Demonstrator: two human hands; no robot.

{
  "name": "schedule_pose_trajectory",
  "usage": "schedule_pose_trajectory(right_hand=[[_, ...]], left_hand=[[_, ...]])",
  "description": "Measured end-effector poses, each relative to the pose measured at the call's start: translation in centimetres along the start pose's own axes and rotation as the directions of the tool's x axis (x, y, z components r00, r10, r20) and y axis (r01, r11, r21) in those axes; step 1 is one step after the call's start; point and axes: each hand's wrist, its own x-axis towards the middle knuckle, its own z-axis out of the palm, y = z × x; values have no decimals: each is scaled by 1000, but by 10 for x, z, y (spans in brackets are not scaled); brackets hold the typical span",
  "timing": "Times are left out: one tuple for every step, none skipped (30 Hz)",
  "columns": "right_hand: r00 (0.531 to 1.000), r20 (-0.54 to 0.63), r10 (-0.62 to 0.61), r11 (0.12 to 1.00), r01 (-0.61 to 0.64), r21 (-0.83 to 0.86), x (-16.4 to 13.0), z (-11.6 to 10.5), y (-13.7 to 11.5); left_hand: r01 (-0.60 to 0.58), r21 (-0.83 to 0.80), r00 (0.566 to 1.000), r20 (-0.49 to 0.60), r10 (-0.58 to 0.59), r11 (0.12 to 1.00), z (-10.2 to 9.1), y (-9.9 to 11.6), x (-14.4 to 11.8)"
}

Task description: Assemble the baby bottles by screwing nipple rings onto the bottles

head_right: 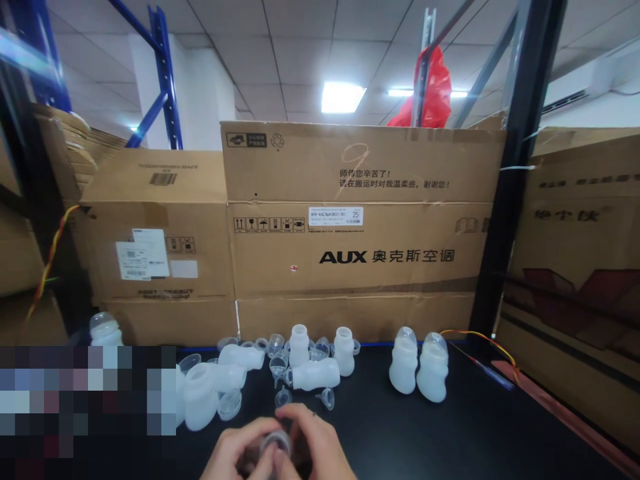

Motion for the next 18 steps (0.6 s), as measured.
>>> schedule_pose_trajectory(right_hand=[[999, 3, -34, 999, 34, 5, 1, -5, -2], [997, -2, -72, 997, 72, -4, 3, -11, -4], [994, -14, -112, 993, 111, -36, 6, -17, -5], [988, -32, -148, 985, 144, -97, 9, -24, -4], [982, -46, -183, 968, 172, -184, 12, -31, -1], [976, -52, -210, 941, 188, -283, 16, -36, 3], [973, -45, -227, 905, 194, -378, 19, -41, 8], [972, -29, -232, 868, 194, -457, 23, -45, 14], [973, -18, -230, 834, 187, -520, 25, -47, 20], [973, -14, -229, 805, 181, -565, 28, -48, 25], [973, -16, -229, 782, 174, -599, 30, -47, 30], [972, -28, -234, 764, 166, -624, 31, -46, 34], [969, -48, -242, 749, 155, -644, 33, -44, 36], [964, -71, -255, 737, 146, -660, 34, -42, 38], [957, -92, -274, 725, 143, -673, 35, -41, 38], [947, -110, -301, 715, 147, -684, 36, -40, 37], [934, -128, -334, 705, 157, -691, 36, -40, 36], [916, -148, -372, 697, 171, -696, 37, -41, 34]], left_hand=[[31, -44, 999, -26, -32, 999, 0, -1, 1], [59, -91, 997, -49, -64, 994, 0, -1, 2], [85, -136, 993, -69, -95, 987, 0, 1, 3], [106, -178, 988, -88, -123, 978, 0, 3, 4], [120, -221, 983, -106, -147, 968, -1, 5, 5], [125, -263, 980, -119, -160, 957, -1, 8, 5], [120, -300, 979, -123, -163, 946, -2, 11, 6], [110, -328, 980, -122, -158, 938, -3, 13, 6], [98, -347, 982, -119, -147, 933, -4, 15, 7], [87, -354, 984, -116, -137, 931, -5, 16, 7], [82, -352, 985, -115, -131, 932, -6, 17, 7], [80, -346, 985, -116, -128, 935, -7, 18, 8], [78, -344, 985, -120, -126, 936, -8, 18, 8], [72, -349, 984, -125, -123, 934, -9, 17, 8], [67, -362, 984, -129, -121, 930, -10, 17, 8], [68, -380, 984, -130, -126, 922, -11, 17, 8], [76, -400, 982, -129, -138, 913, -11, 17, 9], [91, -417, 980, -126, -156, 905, -12, 17, 9]])
